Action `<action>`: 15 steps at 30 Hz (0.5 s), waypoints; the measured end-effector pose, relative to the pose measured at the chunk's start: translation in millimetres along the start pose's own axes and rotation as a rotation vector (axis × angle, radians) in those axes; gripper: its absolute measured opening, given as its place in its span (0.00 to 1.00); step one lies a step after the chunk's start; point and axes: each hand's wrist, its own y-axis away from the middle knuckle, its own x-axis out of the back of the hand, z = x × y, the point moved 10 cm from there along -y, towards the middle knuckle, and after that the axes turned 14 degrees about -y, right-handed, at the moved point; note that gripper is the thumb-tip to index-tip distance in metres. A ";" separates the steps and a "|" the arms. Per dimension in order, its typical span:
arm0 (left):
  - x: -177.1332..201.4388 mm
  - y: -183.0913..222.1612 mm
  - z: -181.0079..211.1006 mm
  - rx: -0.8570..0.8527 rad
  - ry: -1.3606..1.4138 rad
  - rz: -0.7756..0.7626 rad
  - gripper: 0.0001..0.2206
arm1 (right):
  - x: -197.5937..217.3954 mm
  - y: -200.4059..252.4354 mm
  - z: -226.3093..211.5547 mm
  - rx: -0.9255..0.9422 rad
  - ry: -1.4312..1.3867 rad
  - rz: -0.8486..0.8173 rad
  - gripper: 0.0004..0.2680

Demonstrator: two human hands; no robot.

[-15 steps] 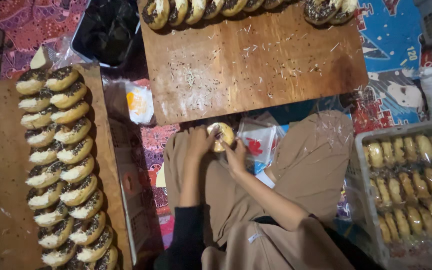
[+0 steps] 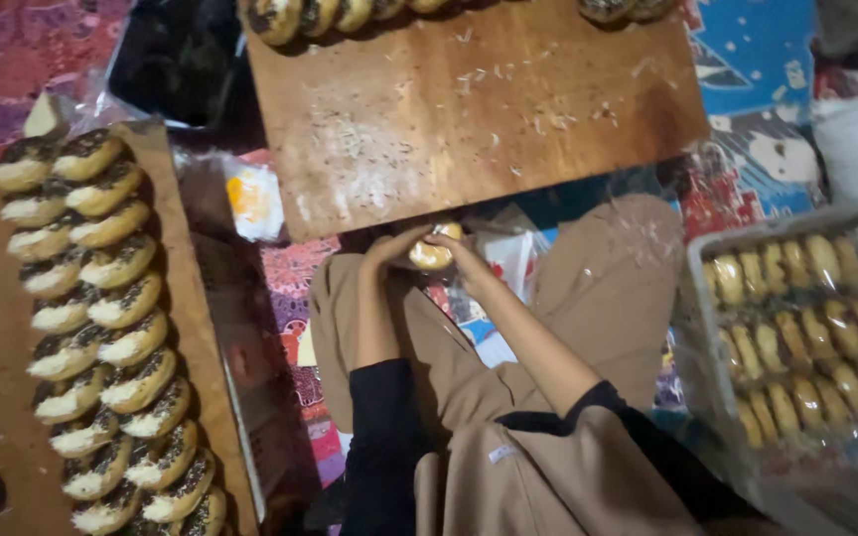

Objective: The person sits on the floor and individually wraps chocolate-topped pastries in clear plastic bags. They pick each pastry from a wooden board, place it into a bag, and set the sealed bag into a nearby basket.

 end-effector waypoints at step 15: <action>-293.8 303.8 139.5 -1.380 -0.467 -0.139 0.49 | 28.6 426.5 -134.7 1.310 1.682 -0.324 0.32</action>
